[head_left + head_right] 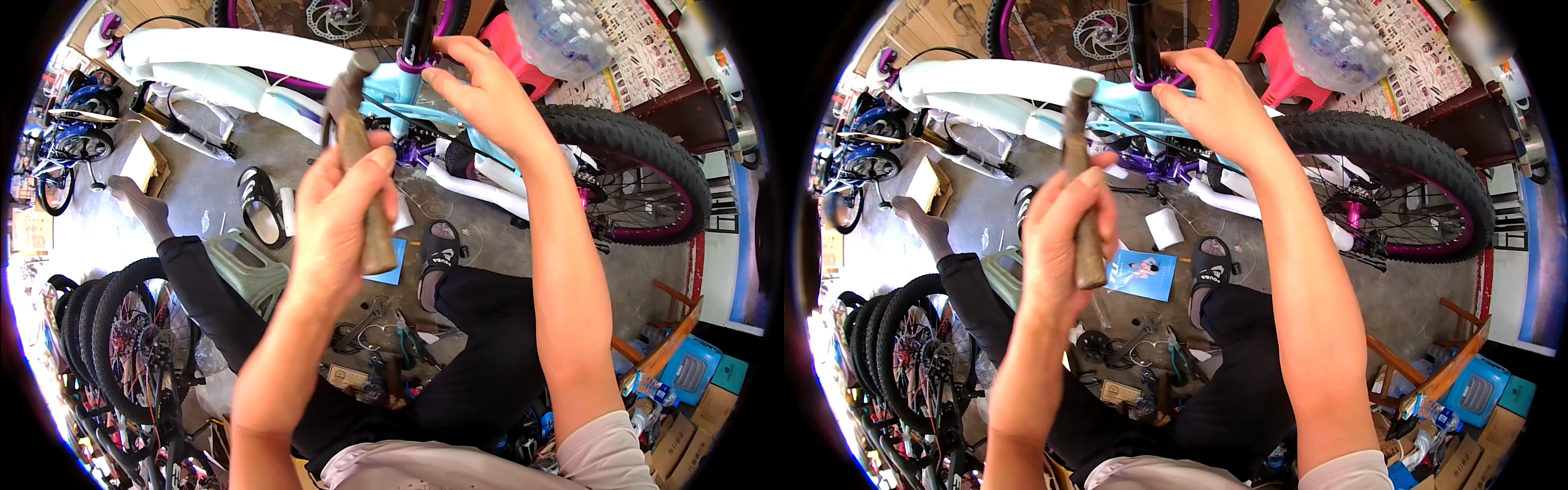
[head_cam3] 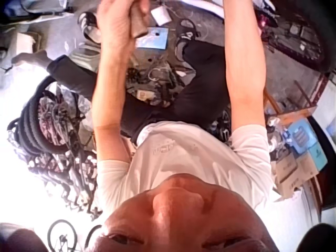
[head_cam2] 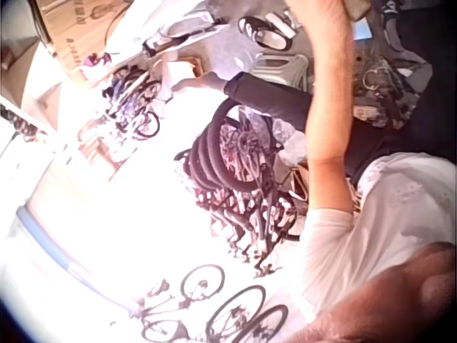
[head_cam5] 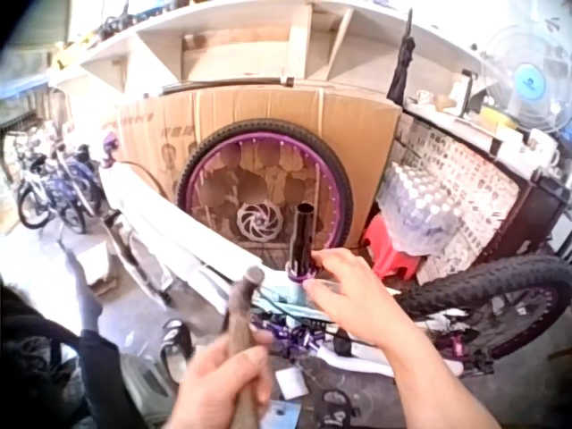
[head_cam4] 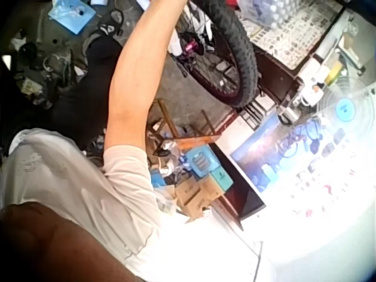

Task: The person assembles a bicycle by securing the handlebar stem with a hammer, attaching the seat, and removing protective foam and plastic wrapping from the frame and handlebars. The person uses a hammer to tap the stem into place and then unwraps the handlebars.

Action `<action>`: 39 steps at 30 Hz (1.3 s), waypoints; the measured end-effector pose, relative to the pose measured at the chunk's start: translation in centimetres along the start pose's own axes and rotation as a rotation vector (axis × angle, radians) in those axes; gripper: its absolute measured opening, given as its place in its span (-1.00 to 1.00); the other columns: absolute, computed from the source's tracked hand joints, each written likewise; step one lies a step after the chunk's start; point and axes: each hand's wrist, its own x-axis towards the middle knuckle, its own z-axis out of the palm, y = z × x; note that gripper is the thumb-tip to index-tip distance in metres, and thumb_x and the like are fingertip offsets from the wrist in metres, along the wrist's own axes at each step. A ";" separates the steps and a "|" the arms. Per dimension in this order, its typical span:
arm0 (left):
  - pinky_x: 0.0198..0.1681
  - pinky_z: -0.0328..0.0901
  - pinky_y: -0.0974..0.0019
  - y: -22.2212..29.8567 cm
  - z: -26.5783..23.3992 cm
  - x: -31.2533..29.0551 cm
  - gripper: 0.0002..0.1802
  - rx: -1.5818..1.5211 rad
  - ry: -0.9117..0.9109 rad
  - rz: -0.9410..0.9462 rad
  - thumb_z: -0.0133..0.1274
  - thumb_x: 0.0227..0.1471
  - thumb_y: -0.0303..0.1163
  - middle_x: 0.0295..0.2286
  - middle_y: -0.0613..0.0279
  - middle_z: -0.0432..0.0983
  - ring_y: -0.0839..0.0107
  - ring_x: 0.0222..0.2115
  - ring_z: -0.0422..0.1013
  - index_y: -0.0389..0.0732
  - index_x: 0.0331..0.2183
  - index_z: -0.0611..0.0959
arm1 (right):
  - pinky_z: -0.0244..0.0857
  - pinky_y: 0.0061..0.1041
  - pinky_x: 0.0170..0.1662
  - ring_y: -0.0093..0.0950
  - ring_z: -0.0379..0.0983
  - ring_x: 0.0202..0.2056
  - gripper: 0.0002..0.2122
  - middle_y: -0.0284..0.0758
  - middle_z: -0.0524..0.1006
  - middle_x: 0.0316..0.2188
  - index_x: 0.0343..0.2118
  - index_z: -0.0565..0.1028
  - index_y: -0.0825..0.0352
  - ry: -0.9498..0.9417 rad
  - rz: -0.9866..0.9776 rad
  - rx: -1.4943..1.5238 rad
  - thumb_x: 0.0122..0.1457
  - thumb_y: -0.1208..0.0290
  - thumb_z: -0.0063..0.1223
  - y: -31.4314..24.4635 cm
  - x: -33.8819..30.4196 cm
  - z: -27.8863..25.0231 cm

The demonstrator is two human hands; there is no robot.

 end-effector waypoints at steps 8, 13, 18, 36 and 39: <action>-0.44 0.22 0.29 10.8 -5.7 11.8 -0.68 1.363 0.037 0.380 0.15 0.15 -0.27 -0.55 0.24 0.40 0.36 -0.55 0.33 -0.29 -0.16 0.57 | 0.21 -0.19 0.22 -0.09 0.31 0.14 -0.41 -0.09 0.43 0.08 0.16 0.43 0.30 0.262 0.106 -0.134 0.05 0.19 0.28 -1.5 -0.9 -0.1; -0.24 0.36 -0.08 14.3 -2.8 18.9 -0.73 2.076 -0.217 0.726 0.19 0.01 -0.33 -0.35 -0.02 0.57 -0.07 -0.26 0.51 -0.18 -0.23 0.55 | 0.26 -0.53 -0.08 -0.50 0.35 -0.19 -0.61 -0.32 0.40 -0.17 0.02 0.42 0.37 0.774 0.460 0.849 0.19 0.32 0.19 -5.6 -2.6 1.2; -0.31 0.42 -0.05 12.8 0.5 23.3 -0.80 2.185 -0.465 0.692 0.19 -0.07 -0.33 -0.39 0.05 0.60 -0.03 -0.32 0.55 -0.13 -0.32 0.61 | 0.20 -0.59 -0.23 -0.63 0.26 -0.32 -0.80 -0.42 0.34 -0.30 -0.11 0.36 0.34 0.631 0.830 1.244 0.23 0.49 0.03 -8.5 -3.4 6.0; -0.38 0.40 0.01 10.7 3.9 26.3 -0.67 2.084 -0.926 0.630 0.18 -0.27 -0.41 -0.48 0.22 0.52 0.08 -0.40 0.54 -0.03 -0.30 0.68 | 0.26 -0.55 -0.24 -0.61 0.34 -0.36 -0.74 -0.40 0.40 -0.30 -0.02 0.28 0.29 0.499 1.015 1.530 0.28 0.45 0.02 -7.6 -1.7 6.4; -0.41 0.39 0.01 10.6 3.8 26.4 -0.68 2.081 -0.903 0.683 0.17 -0.28 -0.41 -0.49 0.21 0.51 0.07 -0.43 0.53 -0.04 -0.32 0.68 | 0.18 -0.62 -0.43 -0.69 0.28 -0.42 -0.76 -0.41 0.36 -0.35 -0.05 0.26 0.34 0.536 0.997 1.586 0.29 0.51 0.01 -7.7 -1.6 6.7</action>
